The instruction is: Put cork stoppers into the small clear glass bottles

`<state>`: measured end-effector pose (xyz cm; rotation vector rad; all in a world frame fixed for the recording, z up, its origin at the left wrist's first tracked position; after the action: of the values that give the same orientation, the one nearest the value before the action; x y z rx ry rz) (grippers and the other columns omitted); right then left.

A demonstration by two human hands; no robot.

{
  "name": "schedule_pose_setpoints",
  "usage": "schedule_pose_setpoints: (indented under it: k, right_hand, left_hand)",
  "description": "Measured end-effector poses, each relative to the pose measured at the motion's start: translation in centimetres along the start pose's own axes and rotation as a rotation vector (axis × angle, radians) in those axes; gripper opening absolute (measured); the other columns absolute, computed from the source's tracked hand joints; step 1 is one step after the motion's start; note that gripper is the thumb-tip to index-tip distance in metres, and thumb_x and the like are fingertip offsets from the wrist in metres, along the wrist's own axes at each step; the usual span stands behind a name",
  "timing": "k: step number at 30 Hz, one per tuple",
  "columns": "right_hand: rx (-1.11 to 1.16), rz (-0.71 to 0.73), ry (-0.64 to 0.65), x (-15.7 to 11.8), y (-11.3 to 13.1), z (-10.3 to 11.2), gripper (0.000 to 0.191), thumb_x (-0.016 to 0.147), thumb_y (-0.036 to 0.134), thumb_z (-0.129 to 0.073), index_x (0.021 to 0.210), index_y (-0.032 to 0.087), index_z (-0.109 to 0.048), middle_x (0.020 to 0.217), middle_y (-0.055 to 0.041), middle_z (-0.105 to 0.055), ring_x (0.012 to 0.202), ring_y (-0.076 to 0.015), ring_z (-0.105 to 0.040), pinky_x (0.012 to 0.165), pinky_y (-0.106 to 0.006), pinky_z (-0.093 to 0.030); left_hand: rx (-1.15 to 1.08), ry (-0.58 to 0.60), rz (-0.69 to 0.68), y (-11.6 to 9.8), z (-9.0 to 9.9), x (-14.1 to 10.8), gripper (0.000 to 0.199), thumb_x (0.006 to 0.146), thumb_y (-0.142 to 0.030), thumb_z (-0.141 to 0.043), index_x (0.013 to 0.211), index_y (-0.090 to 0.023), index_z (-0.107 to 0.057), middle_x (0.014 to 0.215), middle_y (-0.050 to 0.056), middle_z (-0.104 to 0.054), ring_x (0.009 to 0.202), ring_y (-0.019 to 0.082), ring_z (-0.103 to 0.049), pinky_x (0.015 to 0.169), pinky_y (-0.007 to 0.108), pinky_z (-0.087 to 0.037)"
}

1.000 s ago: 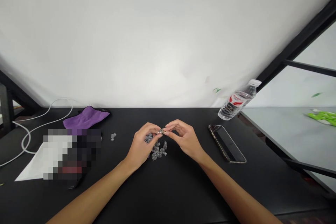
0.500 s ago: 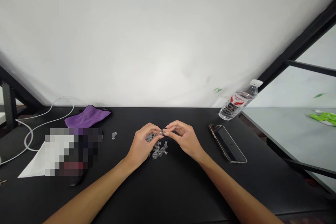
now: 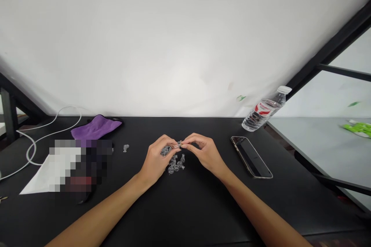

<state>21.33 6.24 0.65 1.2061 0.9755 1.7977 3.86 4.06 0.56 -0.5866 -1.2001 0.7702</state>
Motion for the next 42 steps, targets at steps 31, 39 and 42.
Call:
schedule_pose_setpoints:
  k: [31,39,42]
  right_hand:
    - [-0.335,0.013,0.23,-0.2,0.0,0.5,0.017,0.095,0.038,-0.069,0.093,0.022,-0.075,0.082,-0.0024,-0.062,0.068,-0.0157,-0.054,0.065,-0.029,-0.046]
    - [-0.493,0.036,0.253,-0.3,-0.3,0.6,0.011,0.096,0.031,-0.066,0.098,0.023,-0.073,0.074,0.0021,-0.054,0.063,-0.0142,-0.049,0.062,-0.026,-0.039]
    - [-0.494,0.019,0.169,0.3,-0.4,2.3,0.015,0.095,0.035,-0.065,0.093,0.022,-0.073,0.067,0.0026,-0.052,0.059,-0.0147,-0.046,0.058,-0.026,-0.037]
  left_hand:
    - [0.355,-0.025,0.072,1.7,1.7,0.9,0.013,0.097,-0.012,-0.055,0.101,-0.021,-0.064,0.093,0.002,-0.063,0.084,0.017,-0.062,0.076,0.029,-0.048]
    - [0.419,0.267,-0.108,-0.8,-1.0,-0.1,0.014,0.102,-0.018,-0.054,0.109,-0.022,-0.065,0.099,0.004,-0.064,0.09,0.019,-0.06,0.086,0.034,-0.047]
    - [0.489,0.376,-0.208,-1.7,-1.9,-0.6,0.019,0.102,-0.022,-0.056,0.116,-0.024,-0.068,0.102,0.006,-0.066,0.089,0.02,-0.06,0.084,0.036,-0.045]
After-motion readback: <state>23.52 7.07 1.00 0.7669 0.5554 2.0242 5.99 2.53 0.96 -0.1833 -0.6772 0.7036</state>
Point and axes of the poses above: each hand's wrist, its own x-axis towards the middle knuckle, its own z-axis out of the back of the hand, y = z × x, the point moved 6 cm from there along x, towards the middle knuckle
